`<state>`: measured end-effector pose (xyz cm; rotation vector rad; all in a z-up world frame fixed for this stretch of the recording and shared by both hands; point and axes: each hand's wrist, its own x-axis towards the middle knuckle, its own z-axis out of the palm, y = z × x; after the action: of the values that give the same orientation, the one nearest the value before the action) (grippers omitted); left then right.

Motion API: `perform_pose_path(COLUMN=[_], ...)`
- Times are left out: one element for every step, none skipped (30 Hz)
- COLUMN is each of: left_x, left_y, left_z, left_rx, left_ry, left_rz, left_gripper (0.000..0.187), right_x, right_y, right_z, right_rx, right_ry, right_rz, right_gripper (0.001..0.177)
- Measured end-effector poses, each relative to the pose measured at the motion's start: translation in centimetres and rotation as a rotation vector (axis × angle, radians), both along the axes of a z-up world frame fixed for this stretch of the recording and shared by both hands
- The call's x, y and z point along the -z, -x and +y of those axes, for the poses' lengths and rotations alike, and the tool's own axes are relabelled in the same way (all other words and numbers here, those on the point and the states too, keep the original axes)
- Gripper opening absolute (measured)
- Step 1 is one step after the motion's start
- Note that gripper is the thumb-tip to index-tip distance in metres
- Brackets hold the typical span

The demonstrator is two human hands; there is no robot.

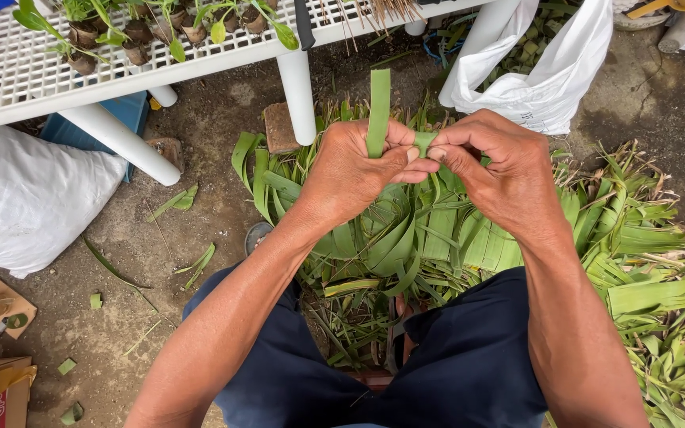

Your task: Folding long green leaves into small rectangular bundles and placing them in a tray

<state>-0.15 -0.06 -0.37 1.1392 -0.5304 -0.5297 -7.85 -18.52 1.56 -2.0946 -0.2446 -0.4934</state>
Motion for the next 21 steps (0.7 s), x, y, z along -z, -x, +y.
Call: perform_pose_path(left_x=[0.2, 0.3, 0.5, 0.8, 1.2, 1.6, 1.2, 0.7, 0.1, 0.6, 1.1, 1.4, 0.8, 0.3, -0.3, -1.0, -1.5, -2.1, -1.9, -1.8, -1.6], left_y=[0.0, -0.2, -0.3, -0.4, -0.6, -0.8, -0.6, -0.5, -0.3, -0.1, 0.1, 0.2, 0.5, 0.6, 0.7, 0.7, 0.7, 0.7, 0.2, -0.2, -0.5], left_z=[-0.1, -0.1, -0.2, -0.2, -0.3, -0.4, -0.4, -0.3, -0.2, -0.2, -0.1, -0.1, -0.3, -0.4, -0.6, -0.4, -0.3, -0.2, -0.3, -0.4, -0.6], left_rx=[0.000, -0.011, -0.022, -0.024, -0.043, -0.057, -0.055, -0.104, -0.152, -0.153, -0.147, -0.142, -0.145, -0.270, -0.398, -0.413, -0.468, -0.523, -0.536, -0.517, -0.493], left_ry=[0.001, -0.014, -0.028, -0.027, -0.038, -0.049, -0.048, -0.105, -0.162, -0.159, -0.246, -0.333, -0.331, -0.547, -0.767, -0.773, -0.789, -0.805, -0.813, -0.634, -0.455], left_rz=[-0.001, -0.013, -0.025, -0.027, -0.058, -0.087, -0.088, -0.175, -0.263, -0.264, -0.417, -0.575, -0.581, -0.878, -1.172, -1.176, -1.172, -1.166, -1.168, -0.953, -0.739], left_gripper=[0.013, 0.015, 0.016, 0.016, 0.016, 0.015, 0.015, 0.015, 0.015, 0.015, 0.019, 0.025, 0.025, 0.020, 0.017, 0.017, 0.015, 0.013, 0.013, 0.013, 0.014], right_x=[0.3, 0.5, 0.7, 0.3, -0.2, -0.6, -0.1, 0.4, 0.9, 1.2, 1.5, 1.7, 2.3, 2.9, 3.4, 3.0, 2.6, 2.3, 2.2, 2.2, 2.1], right_y=[0.0, -0.1, -0.2, -0.2, -0.2, -0.1, -0.4, -0.5, -0.7, -0.9, -1.0, -1.3, -1.4, -1.8, -2.2, -2.3, -2.4, -2.4, -2.7, -2.8, -2.9], right_z=[0.0, 0.1, 0.1, 0.5, 0.8, 1.1, 1.2, 1.2, 1.2, 1.7, 2.1, 2.5, 2.4, 2.4, 2.3, 2.7, 3.1, 3.5, 3.8, 4.1, 4.4], right_rx=[0.000, 0.017, 0.034, 0.032, 0.034, 0.042, 0.044, 0.064, 0.085, 0.084, 0.120, 0.154, 0.152, 0.176, 0.199, 0.186, 0.201, 0.216, 0.201, 0.220, 0.239], right_ry=[0.001, 0.002, 0.004, 0.005, 0.005, 0.005, 0.006, 0.003, 0.000, 0.003, -0.031, -0.065, -0.064, -0.112, -0.159, -0.160, -0.226, -0.293, -0.295, -0.261, -0.227], right_rz=[-0.001, -0.009, -0.017, -0.019, -0.018, -0.015, -0.016, -0.037, -0.058, -0.060, -0.054, -0.052, -0.059, -0.019, 0.021, 0.013, 0.030, 0.051, 0.046, 0.016, -0.013], right_gripper=[0.010, 0.008, 0.006, 0.006, 0.007, 0.008, 0.008, 0.008, 0.007, 0.007, 0.010, 0.014, 0.014, 0.009, 0.006, 0.006, 0.006, 0.010, 0.010, 0.006, 0.004])
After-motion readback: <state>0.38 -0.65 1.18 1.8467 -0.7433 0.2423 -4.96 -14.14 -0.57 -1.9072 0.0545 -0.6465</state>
